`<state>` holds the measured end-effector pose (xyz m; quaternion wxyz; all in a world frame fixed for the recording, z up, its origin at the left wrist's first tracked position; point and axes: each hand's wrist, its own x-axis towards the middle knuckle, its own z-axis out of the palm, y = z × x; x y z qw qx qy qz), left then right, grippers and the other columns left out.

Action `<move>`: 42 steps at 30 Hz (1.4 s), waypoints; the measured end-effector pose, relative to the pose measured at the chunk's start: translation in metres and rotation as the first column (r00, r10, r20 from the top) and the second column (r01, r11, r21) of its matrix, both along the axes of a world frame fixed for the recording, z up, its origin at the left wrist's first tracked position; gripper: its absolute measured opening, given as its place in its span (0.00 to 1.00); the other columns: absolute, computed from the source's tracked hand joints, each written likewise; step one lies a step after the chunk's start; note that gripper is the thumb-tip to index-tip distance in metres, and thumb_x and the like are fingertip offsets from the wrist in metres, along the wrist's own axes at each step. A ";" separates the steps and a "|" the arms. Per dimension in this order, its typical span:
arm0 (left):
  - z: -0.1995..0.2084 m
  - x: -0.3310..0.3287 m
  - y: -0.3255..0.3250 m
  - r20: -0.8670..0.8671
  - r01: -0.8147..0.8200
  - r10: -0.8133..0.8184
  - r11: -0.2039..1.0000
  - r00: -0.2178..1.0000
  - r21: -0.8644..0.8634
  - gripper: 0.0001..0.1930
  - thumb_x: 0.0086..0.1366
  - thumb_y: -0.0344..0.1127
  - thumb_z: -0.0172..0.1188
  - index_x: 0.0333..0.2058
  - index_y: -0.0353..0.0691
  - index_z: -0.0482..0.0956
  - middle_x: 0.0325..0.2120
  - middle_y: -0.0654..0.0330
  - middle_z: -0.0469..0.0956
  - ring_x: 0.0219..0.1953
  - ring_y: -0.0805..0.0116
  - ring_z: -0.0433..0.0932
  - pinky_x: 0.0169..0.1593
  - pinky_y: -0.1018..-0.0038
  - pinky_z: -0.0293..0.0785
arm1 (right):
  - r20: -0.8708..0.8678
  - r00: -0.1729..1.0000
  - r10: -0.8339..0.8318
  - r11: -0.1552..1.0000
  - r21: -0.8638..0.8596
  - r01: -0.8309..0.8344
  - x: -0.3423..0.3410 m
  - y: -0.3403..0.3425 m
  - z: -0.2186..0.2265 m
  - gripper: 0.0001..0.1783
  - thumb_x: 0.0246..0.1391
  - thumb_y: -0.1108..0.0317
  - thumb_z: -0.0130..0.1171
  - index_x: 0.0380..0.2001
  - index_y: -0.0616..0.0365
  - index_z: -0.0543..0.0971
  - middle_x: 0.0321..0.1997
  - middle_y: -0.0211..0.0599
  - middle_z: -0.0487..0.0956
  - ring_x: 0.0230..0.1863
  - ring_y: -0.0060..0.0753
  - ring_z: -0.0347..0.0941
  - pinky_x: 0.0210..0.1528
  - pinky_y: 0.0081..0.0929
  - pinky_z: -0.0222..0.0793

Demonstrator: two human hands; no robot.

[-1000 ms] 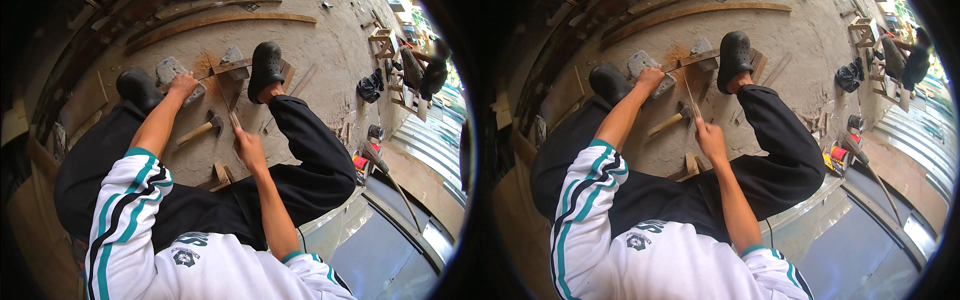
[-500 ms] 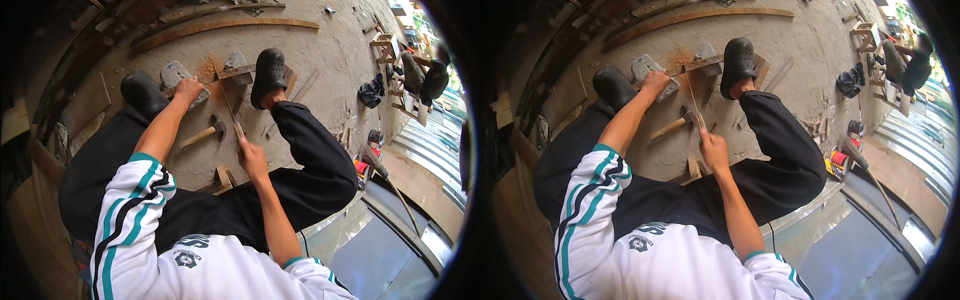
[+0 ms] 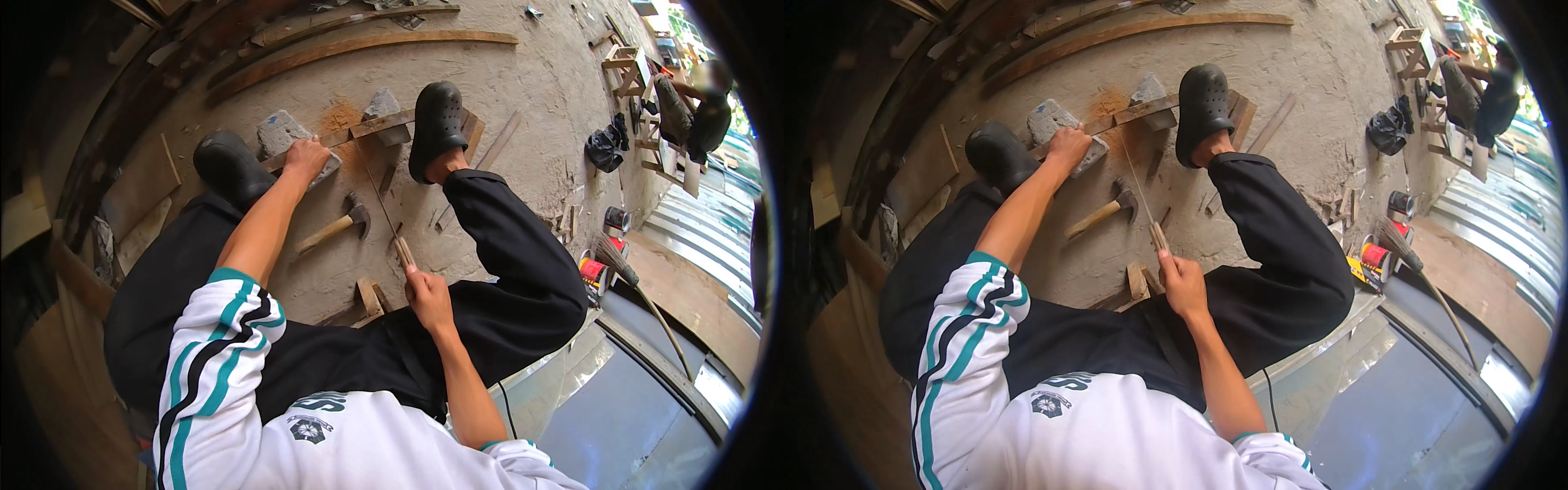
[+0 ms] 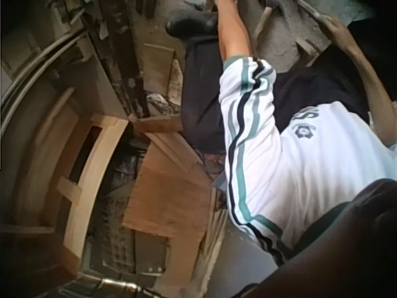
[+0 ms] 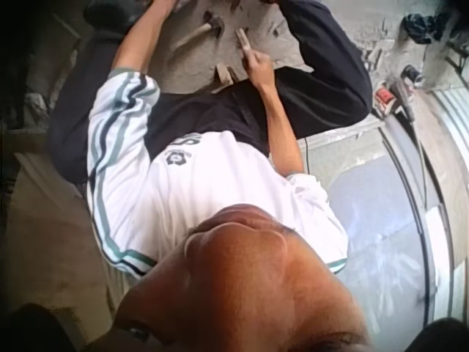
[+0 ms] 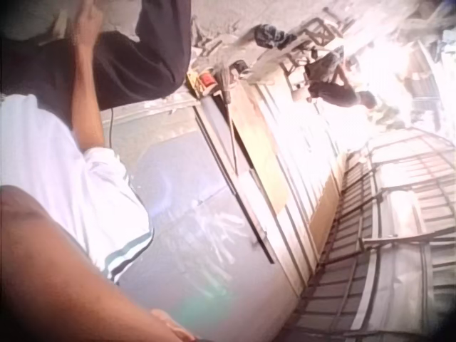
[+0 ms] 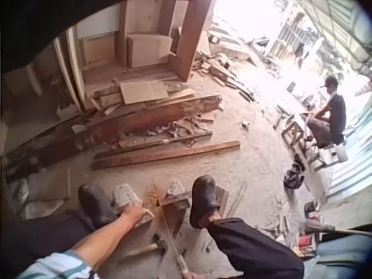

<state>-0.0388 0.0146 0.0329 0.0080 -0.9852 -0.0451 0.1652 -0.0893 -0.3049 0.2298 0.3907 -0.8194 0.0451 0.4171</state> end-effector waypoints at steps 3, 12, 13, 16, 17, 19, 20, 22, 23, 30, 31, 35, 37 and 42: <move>0.004 0.003 0.000 0.018 0.035 -0.035 0.999 0.999 -0.028 0.11 0.62 0.31 0.53 0.32 0.38 0.86 0.34 0.48 0.84 0.35 0.56 0.85 0.36 0.64 0.81 | 0.067 0.998 0.003 0.997 0.072 -0.008 0.014 0.020 -0.032 0.32 0.64 0.49 0.49 0.14 0.64 0.71 0.12 0.32 0.67 0.16 0.24 0.61 0.22 0.33 0.57; -0.006 -0.004 0.005 0.035 0.044 -0.044 0.999 0.998 -0.005 0.11 0.63 0.31 0.53 0.31 0.37 0.85 0.33 0.49 0.84 0.35 0.56 0.85 0.36 0.64 0.81 | -0.027 0.999 -0.031 0.997 0.067 0.032 0.004 -0.005 -0.005 0.32 0.64 0.48 0.49 0.13 0.62 0.69 0.11 0.28 0.64 0.16 0.22 0.58 0.21 0.28 0.54; -0.003 -0.002 0.005 0.039 0.047 -0.047 0.999 0.998 0.003 0.11 0.63 0.31 0.53 0.31 0.36 0.85 0.32 0.49 0.84 0.35 0.56 0.85 0.36 0.64 0.81 | -0.074 0.995 -0.072 0.995 0.057 0.076 0.000 -0.013 0.000 0.32 0.65 0.48 0.49 0.12 0.59 0.68 0.12 0.24 0.64 0.15 0.19 0.56 0.20 0.26 0.50; 0.001 0.003 0.002 0.060 0.066 -0.066 0.998 0.996 0.003 0.12 0.64 0.31 0.52 0.32 0.36 0.85 0.31 0.48 0.84 0.35 0.56 0.85 0.35 0.64 0.81 | 0.013 1.000 -0.026 0.995 0.098 0.024 0.033 0.011 -0.032 0.32 0.64 0.48 0.50 0.14 0.63 0.71 0.11 0.33 0.66 0.16 0.25 0.61 0.23 0.32 0.58; -0.002 0.002 0.003 0.077 0.064 -0.063 0.998 0.995 -0.011 0.12 0.64 0.31 0.52 0.32 0.36 0.85 0.31 0.48 0.84 0.34 0.56 0.85 0.35 0.64 0.81 | 0.066 0.998 -0.017 0.993 0.119 0.009 0.045 0.029 -0.059 0.32 0.64 0.47 0.49 0.14 0.64 0.71 0.11 0.35 0.66 0.16 0.26 0.62 0.23 0.33 0.59; -0.006 0.001 -0.004 0.070 0.033 -0.030 0.999 0.997 -0.037 0.12 0.64 0.31 0.52 0.32 0.36 0.85 0.31 0.48 0.84 0.34 0.56 0.85 0.36 0.64 0.81 | 0.133 0.991 0.011 0.997 0.079 -0.022 0.059 0.070 -0.093 0.34 0.64 0.45 0.47 0.15 0.65 0.72 0.12 0.37 0.67 0.17 0.29 0.63 0.24 0.34 0.60; -0.006 0.006 -0.007 0.047 0.000 0.001 0.999 0.999 -0.038 0.12 0.64 0.31 0.52 0.32 0.35 0.85 0.31 0.48 0.84 0.34 0.56 0.85 0.36 0.63 0.81 | 0.147 0.989 0.033 0.999 0.031 -0.038 0.065 0.081 -0.097 0.34 0.64 0.44 0.47 0.16 0.66 0.72 0.12 0.37 0.68 0.17 0.30 0.63 0.25 0.34 0.61; -0.009 -0.003 0.002 0.013 -0.011 0.011 1.000 1.000 -0.025 0.11 0.63 0.31 0.53 0.32 0.35 0.85 0.31 0.47 0.84 0.34 0.55 0.85 0.36 0.63 0.81 | 0.110 0.994 0.027 0.994 0.100 -0.038 0.046 0.061 -0.073 0.34 0.64 0.44 0.47 0.16 0.66 0.73 0.12 0.37 0.68 0.17 0.29 0.64 0.25 0.34 0.60; -0.009 -0.005 0.006 0.022 0.013 -0.012 1.000 1.000 -0.019 0.11 0.63 0.31 0.53 0.32 0.35 0.85 0.31 0.47 0.84 0.34 0.55 0.85 0.36 0.63 0.81 | 0.100 0.995 0.025 0.991 0.130 -0.038 0.035 0.042 -0.055 0.34 0.64 0.45 0.47 0.17 0.66 0.73 0.12 0.37 0.68 0.17 0.29 0.64 0.25 0.34 0.60; -0.003 0.000 -0.003 0.103 0.024 -0.023 1.000 0.994 -0.009 0.12 0.63 0.31 0.53 0.31 0.35 0.85 0.31 0.47 0.83 0.34 0.55 0.85 0.36 0.63 0.81 | 0.130 0.991 -0.013 0.987 0.160 -0.008 0.041 0.044 -0.078 0.34 0.63 0.44 0.48 0.16 0.66 0.71 0.12 0.34 0.66 0.17 0.28 0.63 0.24 0.33 0.59; -0.007 0.001 -0.005 0.077 0.015 -0.014 1.000 0.997 -0.023 0.12 0.63 0.31 0.52 0.31 0.35 0.85 0.31 0.47 0.84 0.34 0.55 0.85 0.36 0.63 0.81 | 0.097 0.994 -0.052 0.991 0.129 0.039 0.053 0.067 -0.101 0.35 0.63 0.44 0.48 0.15 0.66 0.71 0.12 0.35 0.66 0.17 0.28 0.63 0.24 0.33 0.59; -0.011 -0.004 0.002 0.048 0.005 -0.004 1.000 0.999 -0.013 0.12 0.64 0.31 0.51 0.30 0.35 0.85 0.29 0.49 0.84 0.33 0.56 0.85 0.36 0.63 0.81 | 0.121 0.992 0.027 0.992 0.119 -0.042 0.046 0.051 -0.079 0.34 0.63 0.45 0.48 0.14 0.65 0.71 0.12 0.35 0.66 0.17 0.29 0.63 0.25 0.34 0.60; -0.010 -0.002 0.007 0.075 0.026 -0.028 1.000 0.997 0.016 0.13 0.65 0.31 0.51 0.31 0.35 0.85 0.28 0.49 0.84 0.33 0.56 0.85 0.36 0.62 0.81 | 0.082 0.997 -0.005 0.990 0.139 -0.007 0.014 0.017 -0.043 0.33 0.65 0.47 0.48 0.11 0.58 0.68 0.11 0.26 0.64 0.15 0.20 0.57 0.20 0.27 0.52; -0.018 0.001 0.006 0.085 0.045 -0.046 0.999 0.995 0.012 0.14 0.67 0.32 0.50 0.32 0.35 0.85 0.27 0.49 0.84 0.33 0.56 0.85 0.35 0.62 0.81 | 0.132 0.991 0.001 0.993 0.118 -0.016 0.030 0.031 -0.082 0.34 0.63 0.45 0.48 0.17 0.67 0.75 0.12 0.42 0.69 0.17 0.31 0.66 0.25 0.36 0.62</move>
